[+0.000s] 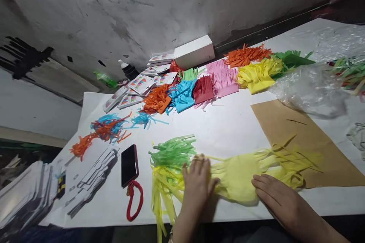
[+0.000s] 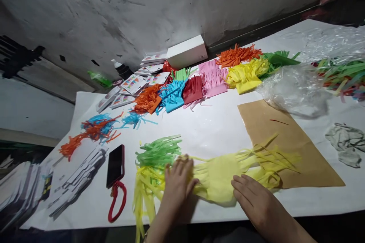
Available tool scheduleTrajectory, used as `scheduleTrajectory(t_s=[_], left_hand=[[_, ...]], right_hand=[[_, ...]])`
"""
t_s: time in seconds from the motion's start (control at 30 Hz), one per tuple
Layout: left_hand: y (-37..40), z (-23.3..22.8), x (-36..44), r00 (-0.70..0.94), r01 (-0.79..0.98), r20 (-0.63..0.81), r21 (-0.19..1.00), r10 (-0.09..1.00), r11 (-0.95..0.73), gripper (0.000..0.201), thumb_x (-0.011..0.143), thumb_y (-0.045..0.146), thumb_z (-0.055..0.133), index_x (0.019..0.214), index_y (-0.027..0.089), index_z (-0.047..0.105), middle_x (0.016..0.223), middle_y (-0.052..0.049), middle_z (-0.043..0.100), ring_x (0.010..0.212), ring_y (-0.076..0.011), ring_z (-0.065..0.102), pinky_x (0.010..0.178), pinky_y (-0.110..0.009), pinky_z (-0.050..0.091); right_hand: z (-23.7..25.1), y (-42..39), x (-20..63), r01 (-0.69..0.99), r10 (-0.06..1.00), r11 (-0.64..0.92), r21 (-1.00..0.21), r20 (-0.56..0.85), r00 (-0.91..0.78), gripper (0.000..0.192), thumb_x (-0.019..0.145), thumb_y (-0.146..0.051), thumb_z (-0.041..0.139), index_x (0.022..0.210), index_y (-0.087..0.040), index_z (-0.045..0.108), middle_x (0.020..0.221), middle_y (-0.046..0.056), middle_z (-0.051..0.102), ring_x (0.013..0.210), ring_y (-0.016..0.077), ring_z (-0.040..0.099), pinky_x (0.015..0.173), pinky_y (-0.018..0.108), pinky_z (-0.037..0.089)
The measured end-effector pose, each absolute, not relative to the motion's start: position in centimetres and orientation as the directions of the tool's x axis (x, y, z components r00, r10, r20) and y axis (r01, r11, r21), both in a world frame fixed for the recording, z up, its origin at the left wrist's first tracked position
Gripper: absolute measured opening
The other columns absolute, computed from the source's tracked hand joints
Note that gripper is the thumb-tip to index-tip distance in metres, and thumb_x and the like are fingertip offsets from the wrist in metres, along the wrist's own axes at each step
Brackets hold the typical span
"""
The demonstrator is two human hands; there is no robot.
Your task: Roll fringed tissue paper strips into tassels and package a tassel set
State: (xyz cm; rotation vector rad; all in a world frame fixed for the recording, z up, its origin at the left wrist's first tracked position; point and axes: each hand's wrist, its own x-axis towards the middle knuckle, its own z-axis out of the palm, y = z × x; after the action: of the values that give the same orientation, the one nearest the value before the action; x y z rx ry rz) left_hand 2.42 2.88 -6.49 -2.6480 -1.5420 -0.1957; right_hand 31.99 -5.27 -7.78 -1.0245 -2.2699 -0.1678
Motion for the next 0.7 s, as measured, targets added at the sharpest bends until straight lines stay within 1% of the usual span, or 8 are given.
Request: scheduleTrajectory(t_s=[0.1,0.2,0.23,0.3,0.4,0.53,0.6,0.7], left_hand=[[1.9,-6.2,1.9,0.334,0.940,0.244,-0.012,0.910,-0.342,0.055,0.100,0.046,0.051,0.144,0.012,0.052,0.144,-0.024,0.057,0.133,-0.0397,0.052,0.108,-0.063,0.037],[-0.5,-6.2,5.1,0.582,0.764,0.288,0.129,0.761,-0.633,0.063,0.093,0.051,0.061,0.145,0.017,0.049,0.145,-0.018,0.059,0.138,-0.0370,0.047,0.117,-0.059,0.028],[-1.2,-6.2,6.5,0.656,0.669,0.304,0.190,0.691,-0.718,0.050,0.096,0.043,0.059,0.141,0.020,0.053,0.139,-0.014,0.065,0.134,-0.0322,0.053,0.117,-0.054,0.029],[-1.8,-6.4,8.5,0.643,0.579,0.379,0.328,0.665,-0.746,0.022,0.102,0.026,0.050,0.120,0.022,0.063,0.117,-0.008,0.075,0.114,-0.0240,0.065,0.109,-0.044,0.040],[-1.1,-6.4,9.4,0.557,0.606,0.344,0.454,0.756,-0.653,0.024,0.106,0.019,0.041,0.096,0.021,0.063,0.092,-0.005,0.075,0.087,-0.0203,0.067,0.083,-0.036,0.050],[1.1,-5.8,9.4,0.487,0.816,0.115,0.295,0.866,-0.498,0.024,0.101,0.013,0.049,0.080,0.022,0.059,0.077,-0.002,0.068,0.073,-0.0211,0.064,0.068,-0.032,0.046],[2.2,-5.6,9.9,0.422,0.886,0.043,0.193,0.906,-0.422,0.024,0.098,0.010,0.053,0.078,0.022,0.058,0.073,-0.002,0.067,0.068,-0.0211,0.064,0.062,-0.031,0.042],[3.7,-5.3,11.2,0.354,0.925,-0.001,0.147,0.935,-0.350,0.021,0.098,0.011,0.055,0.080,0.021,0.058,0.071,-0.002,0.068,0.061,-0.0212,0.066,0.055,-0.031,0.035]], right_hand=[[-7.7,-5.3,32.0,0.713,0.640,0.684,-0.156,0.598,-0.483,0.033,0.096,-0.001,0.043,0.112,-0.009,0.071,0.117,0.014,0.076,0.118,0.0240,0.067,0.107,0.040,0.048],[-8.0,-5.3,32.0,0.696,0.656,0.687,-0.209,0.591,-0.469,0.033,0.096,-0.001,0.043,0.116,-0.007,0.069,0.118,0.015,0.075,0.120,0.0230,0.065,0.114,0.040,0.039],[-8.0,-5.3,32.0,0.688,0.663,0.687,-0.233,0.587,-0.464,0.033,0.096,0.000,0.043,0.117,-0.006,0.067,0.117,0.015,0.074,0.121,0.0232,0.064,0.116,0.041,0.036],[-8.0,-5.4,31.9,0.687,0.696,0.668,-0.288,0.569,-0.439,0.033,0.095,0.001,0.044,0.119,-0.006,0.065,0.113,0.014,0.075,0.124,0.0246,0.061,0.118,0.047,0.031],[-7.4,-5.1,31.4,0.721,0.767,0.586,-0.371,0.542,-0.345,0.030,0.094,0.003,0.046,0.114,-0.011,0.064,0.097,0.008,0.075,0.119,0.0263,0.062,0.115,0.052,0.029],[-6.6,-3.1,30.3,0.801,0.836,0.456,-0.388,0.497,-0.235,0.024,0.099,-0.001,0.043,0.099,-0.017,0.062,0.079,0.003,0.068,0.084,0.0210,0.063,0.094,0.045,0.039],[-6.4,-1.5,29.8,0.859,0.872,0.377,-0.347,0.445,-0.203,0.027,0.101,-0.006,0.041,0.090,-0.018,0.062,0.072,0.002,0.063,0.070,0.0195,0.057,0.082,0.041,0.039],[-6.0,0.7,29.5,0.908,0.908,0.287,-0.305,0.387,-0.157,0.031,0.102,-0.011,0.043,0.076,-0.020,0.058,0.062,0.002,0.056,0.061,0.0203,0.049,0.071,0.039,0.034]])
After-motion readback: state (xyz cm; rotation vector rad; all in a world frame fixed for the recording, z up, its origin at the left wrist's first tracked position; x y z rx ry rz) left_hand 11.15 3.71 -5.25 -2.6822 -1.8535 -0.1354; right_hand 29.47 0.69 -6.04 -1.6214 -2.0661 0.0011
